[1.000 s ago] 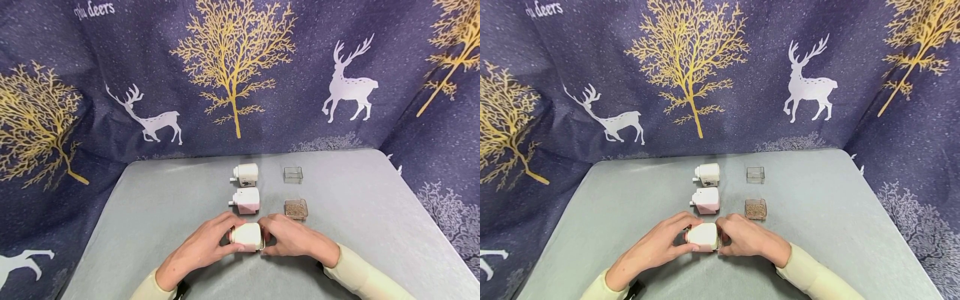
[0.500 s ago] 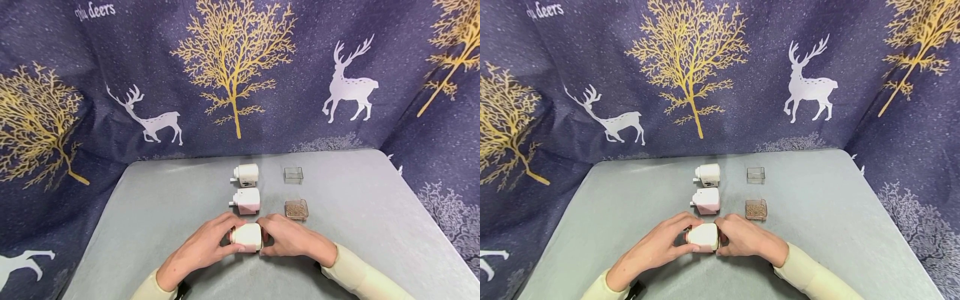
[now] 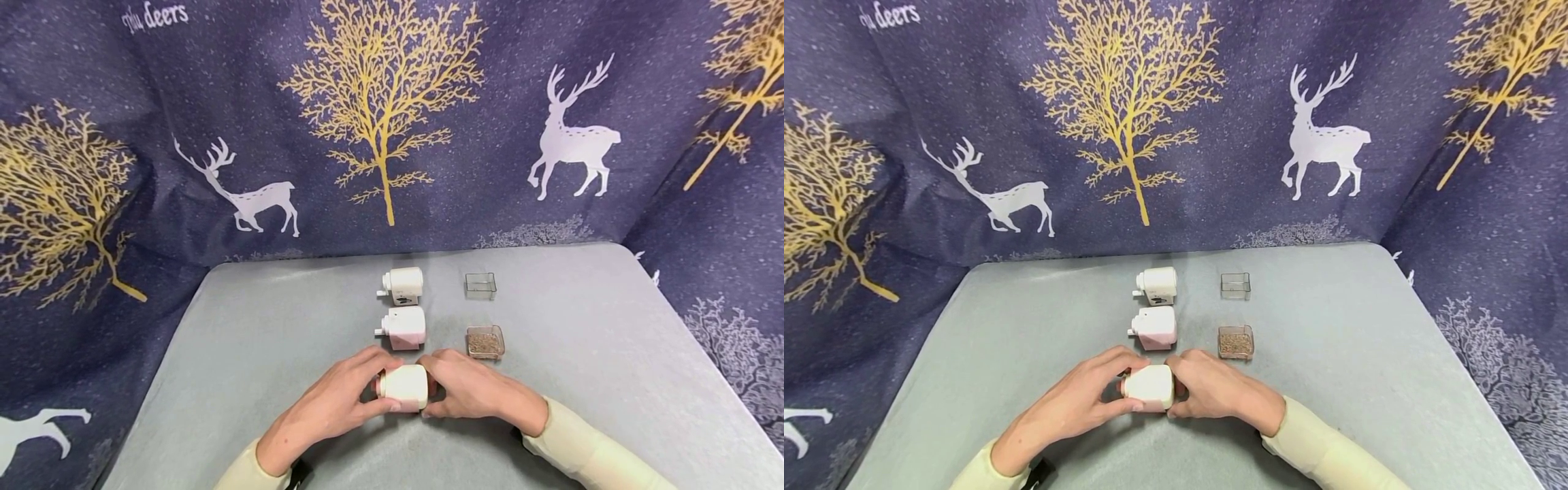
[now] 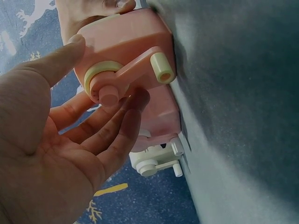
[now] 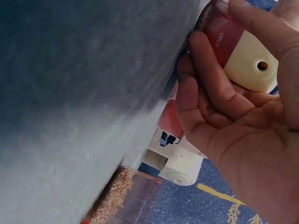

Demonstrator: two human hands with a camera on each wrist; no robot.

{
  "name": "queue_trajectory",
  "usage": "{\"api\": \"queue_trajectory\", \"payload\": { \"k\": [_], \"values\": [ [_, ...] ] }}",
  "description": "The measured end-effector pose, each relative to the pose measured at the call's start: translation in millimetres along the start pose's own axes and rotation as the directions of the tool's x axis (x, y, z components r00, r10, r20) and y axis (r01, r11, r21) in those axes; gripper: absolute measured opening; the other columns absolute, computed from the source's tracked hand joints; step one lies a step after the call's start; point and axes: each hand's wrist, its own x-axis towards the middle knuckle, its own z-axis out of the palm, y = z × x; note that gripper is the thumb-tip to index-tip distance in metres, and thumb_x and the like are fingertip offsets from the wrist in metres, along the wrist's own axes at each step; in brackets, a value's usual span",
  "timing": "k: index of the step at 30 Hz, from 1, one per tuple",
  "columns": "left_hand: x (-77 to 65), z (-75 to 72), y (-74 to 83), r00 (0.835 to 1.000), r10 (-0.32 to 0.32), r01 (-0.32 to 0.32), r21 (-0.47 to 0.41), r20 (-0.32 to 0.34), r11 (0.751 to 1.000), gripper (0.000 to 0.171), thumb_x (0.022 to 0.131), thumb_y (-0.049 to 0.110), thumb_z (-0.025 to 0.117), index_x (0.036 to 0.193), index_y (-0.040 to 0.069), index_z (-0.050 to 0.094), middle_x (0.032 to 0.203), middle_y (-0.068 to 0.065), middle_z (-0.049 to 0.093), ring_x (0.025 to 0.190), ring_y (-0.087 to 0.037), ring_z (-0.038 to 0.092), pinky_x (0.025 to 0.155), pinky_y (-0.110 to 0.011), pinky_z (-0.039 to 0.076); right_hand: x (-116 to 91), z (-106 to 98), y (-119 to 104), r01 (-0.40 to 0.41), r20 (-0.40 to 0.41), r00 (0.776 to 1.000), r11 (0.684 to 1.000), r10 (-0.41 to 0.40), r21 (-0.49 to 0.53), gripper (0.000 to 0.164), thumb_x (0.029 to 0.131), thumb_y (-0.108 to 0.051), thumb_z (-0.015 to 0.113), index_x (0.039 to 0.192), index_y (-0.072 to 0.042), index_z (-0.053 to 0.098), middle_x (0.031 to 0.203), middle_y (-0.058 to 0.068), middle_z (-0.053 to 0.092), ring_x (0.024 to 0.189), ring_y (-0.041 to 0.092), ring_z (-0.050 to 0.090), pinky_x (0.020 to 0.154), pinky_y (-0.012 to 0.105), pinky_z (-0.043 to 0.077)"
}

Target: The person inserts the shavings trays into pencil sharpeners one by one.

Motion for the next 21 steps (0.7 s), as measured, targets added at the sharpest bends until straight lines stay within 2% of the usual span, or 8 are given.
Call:
{"api": "queue_trajectory", "payload": {
  "k": [21],
  "values": [
    [1.1,1.2,-1.2,1.0,-0.021,0.021,-0.012,0.013,1.0,0.049,0.088,0.047,0.067,0.131,0.026,0.056,0.118,0.014,0.052,0.086,-0.005,0.053,0.07,-0.022,0.049,0.3,1.7,2.8,0.015,-0.004,1.0,1.0,-0.015,0.001,0.04,0.071,-0.04,0.084,0.091,-0.021,0.055,0.075,-0.009,0.054,0.065,0.003,0.048,0.052,0.017,0.041]
  ]
}}
